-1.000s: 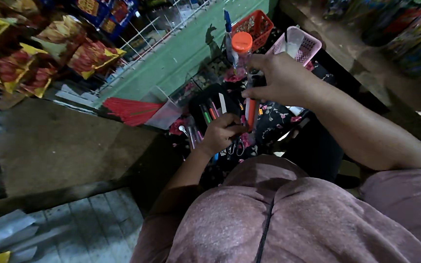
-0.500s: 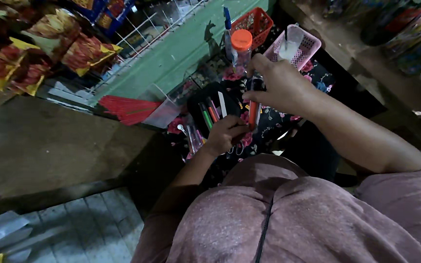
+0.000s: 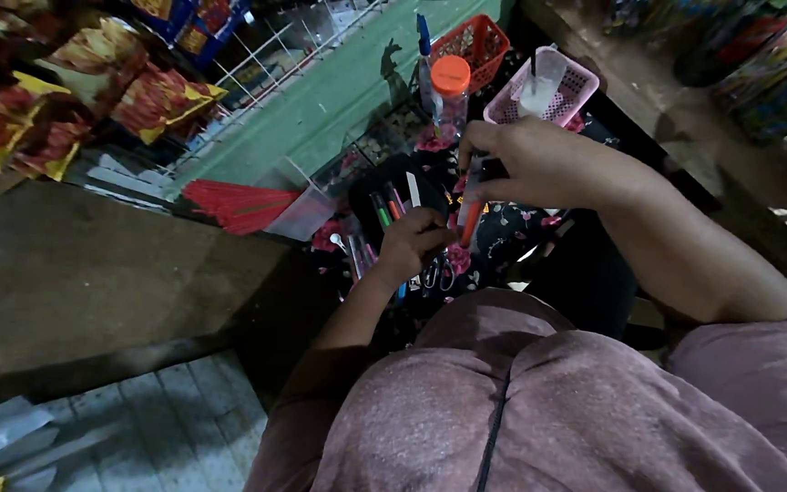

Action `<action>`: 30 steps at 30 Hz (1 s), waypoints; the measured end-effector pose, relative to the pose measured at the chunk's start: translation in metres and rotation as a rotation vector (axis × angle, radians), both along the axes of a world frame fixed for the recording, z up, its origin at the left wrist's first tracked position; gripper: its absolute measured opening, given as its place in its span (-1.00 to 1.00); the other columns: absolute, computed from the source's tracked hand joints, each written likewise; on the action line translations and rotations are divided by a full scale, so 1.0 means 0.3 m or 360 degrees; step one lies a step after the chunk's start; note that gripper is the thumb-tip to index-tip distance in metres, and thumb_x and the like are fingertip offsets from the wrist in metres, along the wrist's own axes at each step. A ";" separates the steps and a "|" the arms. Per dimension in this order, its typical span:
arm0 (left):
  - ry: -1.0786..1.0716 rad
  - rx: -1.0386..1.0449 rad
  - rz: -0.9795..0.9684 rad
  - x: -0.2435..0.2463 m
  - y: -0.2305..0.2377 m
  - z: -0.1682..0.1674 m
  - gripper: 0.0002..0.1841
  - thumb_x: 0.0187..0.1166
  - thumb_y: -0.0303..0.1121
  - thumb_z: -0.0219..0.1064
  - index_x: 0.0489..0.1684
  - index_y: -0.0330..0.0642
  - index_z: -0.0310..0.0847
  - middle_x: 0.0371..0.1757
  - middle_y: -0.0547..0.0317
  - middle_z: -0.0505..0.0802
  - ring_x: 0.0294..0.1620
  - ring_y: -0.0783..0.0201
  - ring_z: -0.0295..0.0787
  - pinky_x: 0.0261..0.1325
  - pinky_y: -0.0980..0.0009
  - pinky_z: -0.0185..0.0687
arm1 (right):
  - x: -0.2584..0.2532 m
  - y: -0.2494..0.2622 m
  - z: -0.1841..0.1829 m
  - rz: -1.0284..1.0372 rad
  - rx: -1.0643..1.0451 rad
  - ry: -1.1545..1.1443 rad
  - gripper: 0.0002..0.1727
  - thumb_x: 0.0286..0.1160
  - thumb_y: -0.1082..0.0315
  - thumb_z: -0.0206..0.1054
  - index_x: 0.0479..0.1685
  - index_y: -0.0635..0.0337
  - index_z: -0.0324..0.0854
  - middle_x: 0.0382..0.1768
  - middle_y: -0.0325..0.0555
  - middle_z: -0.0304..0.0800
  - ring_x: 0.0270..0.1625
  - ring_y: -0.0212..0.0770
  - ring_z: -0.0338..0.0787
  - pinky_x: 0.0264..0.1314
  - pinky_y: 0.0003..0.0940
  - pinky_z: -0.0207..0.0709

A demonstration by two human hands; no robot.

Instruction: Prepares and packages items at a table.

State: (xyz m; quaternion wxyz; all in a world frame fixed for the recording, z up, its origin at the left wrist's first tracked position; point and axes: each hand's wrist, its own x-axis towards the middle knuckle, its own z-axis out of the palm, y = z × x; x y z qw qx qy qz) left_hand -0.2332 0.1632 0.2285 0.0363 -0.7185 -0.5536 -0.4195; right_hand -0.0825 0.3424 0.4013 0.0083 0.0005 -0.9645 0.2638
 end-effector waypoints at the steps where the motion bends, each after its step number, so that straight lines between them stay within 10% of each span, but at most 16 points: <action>1: 0.0005 0.0001 -0.0011 0.009 0.003 0.008 -0.86 0.56 -0.44 0.37 -0.23 -0.21 0.88 -0.17 -0.12 0.84 -0.07 0.02 0.79 0.07 0.22 0.70 | -0.004 -0.009 -0.002 -0.0075 0.0000 0.0009 -0.59 0.54 0.18 0.46 0.20 0.26 0.60 -0.16 0.10 0.79 -0.13 0.04 0.81 0.00 0.02 0.65; 8: -0.0291 -0.0062 -0.0070 0.044 0.006 -0.003 -0.88 0.54 -0.52 0.38 -0.21 -0.40 0.82 -0.05 -0.19 0.85 0.05 0.13 0.83 0.21 0.40 0.71 | 0.000 -0.013 -0.017 -0.0347 -0.0109 0.0082 -0.58 0.55 0.16 0.46 0.21 0.26 0.57 -0.12 0.09 0.78 -0.24 -0.05 0.82 -0.11 -0.06 0.69; 19: -0.1040 -0.0236 -0.0019 0.119 -0.015 0.005 -0.81 0.53 -0.51 0.29 -0.07 -0.50 0.64 -0.21 0.13 0.85 -0.28 0.60 0.74 -0.12 0.61 0.71 | 0.006 -0.002 -0.027 -0.0562 -0.0338 0.0138 -0.62 0.54 0.18 0.48 0.10 0.26 0.57 -0.22 -0.03 0.77 -0.45 -0.28 0.78 -0.32 -0.33 0.73; 24: -0.0858 -0.0198 0.0155 0.159 -0.029 0.006 -0.54 0.36 -0.46 0.55 0.13 -0.58 0.52 -0.07 -0.13 0.89 -0.07 0.35 0.90 0.09 0.42 0.81 | 0.004 0.013 -0.038 -0.0666 -0.0288 0.0228 -0.59 0.52 0.15 0.49 0.09 0.30 0.57 -0.16 0.01 0.74 -0.37 -0.24 0.77 -0.28 -0.28 0.70; 30: -0.0430 -0.0252 0.0213 0.182 -0.016 0.023 -0.80 0.45 -0.51 0.45 -0.05 -0.42 0.80 0.00 -0.16 0.91 -0.02 0.12 0.91 0.12 0.30 0.79 | -0.007 0.015 -0.074 -0.0696 -0.0103 0.0215 -0.56 0.52 0.10 0.48 0.10 0.31 0.61 -0.18 0.09 0.77 -0.24 -0.05 0.78 -0.08 -0.06 0.65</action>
